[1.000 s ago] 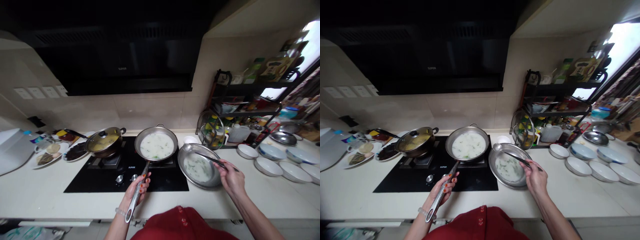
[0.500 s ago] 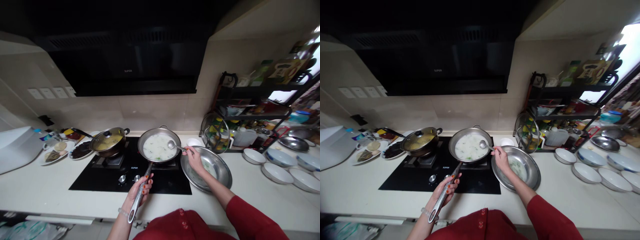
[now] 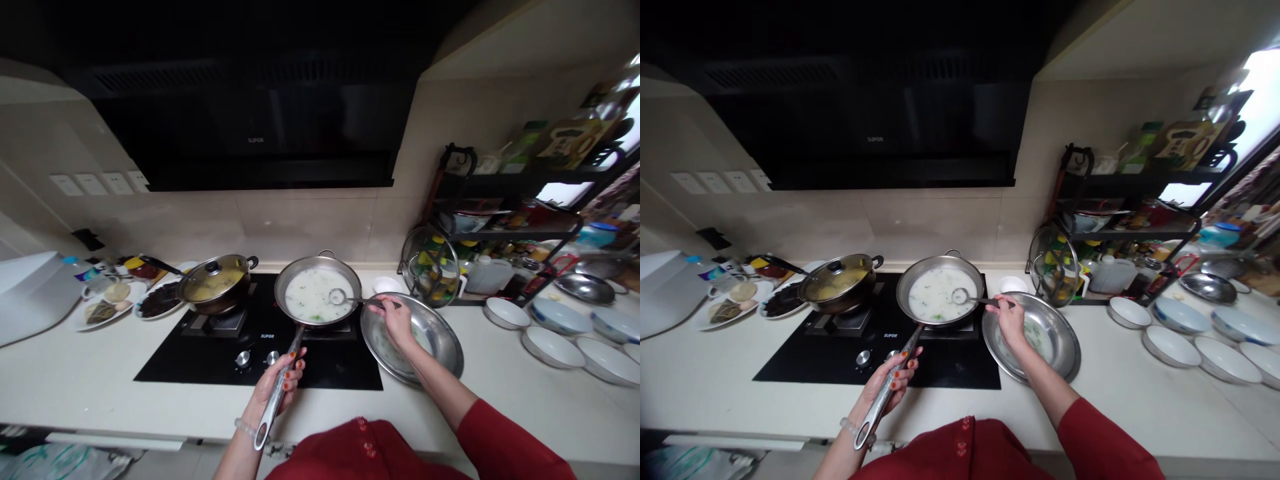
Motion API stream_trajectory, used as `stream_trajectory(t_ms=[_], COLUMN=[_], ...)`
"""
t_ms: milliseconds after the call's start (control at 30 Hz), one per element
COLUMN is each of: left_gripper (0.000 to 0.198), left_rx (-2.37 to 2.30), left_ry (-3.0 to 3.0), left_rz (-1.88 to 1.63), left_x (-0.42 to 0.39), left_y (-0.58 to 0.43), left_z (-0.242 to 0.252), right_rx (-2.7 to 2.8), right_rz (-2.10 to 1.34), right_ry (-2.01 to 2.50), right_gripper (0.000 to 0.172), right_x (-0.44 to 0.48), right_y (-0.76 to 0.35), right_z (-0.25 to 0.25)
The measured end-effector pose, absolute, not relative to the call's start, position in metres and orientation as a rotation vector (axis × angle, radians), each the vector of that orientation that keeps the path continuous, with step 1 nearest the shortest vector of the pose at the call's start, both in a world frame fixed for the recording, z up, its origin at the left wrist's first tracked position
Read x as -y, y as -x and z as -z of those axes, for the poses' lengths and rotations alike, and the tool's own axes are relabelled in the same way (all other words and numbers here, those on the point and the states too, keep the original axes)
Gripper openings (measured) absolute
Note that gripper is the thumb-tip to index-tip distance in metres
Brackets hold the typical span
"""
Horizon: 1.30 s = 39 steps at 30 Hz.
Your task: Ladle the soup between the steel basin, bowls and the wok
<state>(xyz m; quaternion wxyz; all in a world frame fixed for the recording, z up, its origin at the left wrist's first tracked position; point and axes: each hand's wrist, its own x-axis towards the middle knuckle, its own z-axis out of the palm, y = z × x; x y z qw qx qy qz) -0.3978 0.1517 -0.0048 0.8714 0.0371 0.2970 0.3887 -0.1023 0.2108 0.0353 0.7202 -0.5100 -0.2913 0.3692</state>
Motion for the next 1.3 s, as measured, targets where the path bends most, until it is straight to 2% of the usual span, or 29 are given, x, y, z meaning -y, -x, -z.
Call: stream_trajectory(t_ms=[133,400,900,1100,1300], left_gripper=[0.024,0.024,0.025,0.025,0.035], left_rx=[-0.62,-0.612,-0.627,-0.625,-0.608], left_ry=[-0.1,-0.08,-0.113,-0.085,-0.119], left_rz=[-0.811,-0.812,-0.809,-0.812,-0.79], left_x=[-0.153,-0.153,-0.151,-0.152,-0.154], left_y=[0.399,0.4,0.4,0.4,0.402], left_z=[0.007,0.009,0.005,0.006,0.011], right_rx=[0.587,0.523,0.498,0.407,0.451], right_rz=[-0.823,-0.843,-0.85,-0.776,-0.627], right_ry=[1.092,1.057,1.038,1.102,1.3], right_gripper=[0.009,0.012,0.007,0.015,0.021], right_x=[-0.208,-0.207,-0.183,-0.15,-0.12], right_y=[0.1,0.094,0.066,0.03,0.0], right_z=[-0.037,-0.036,-0.056,-0.062,-0.04])
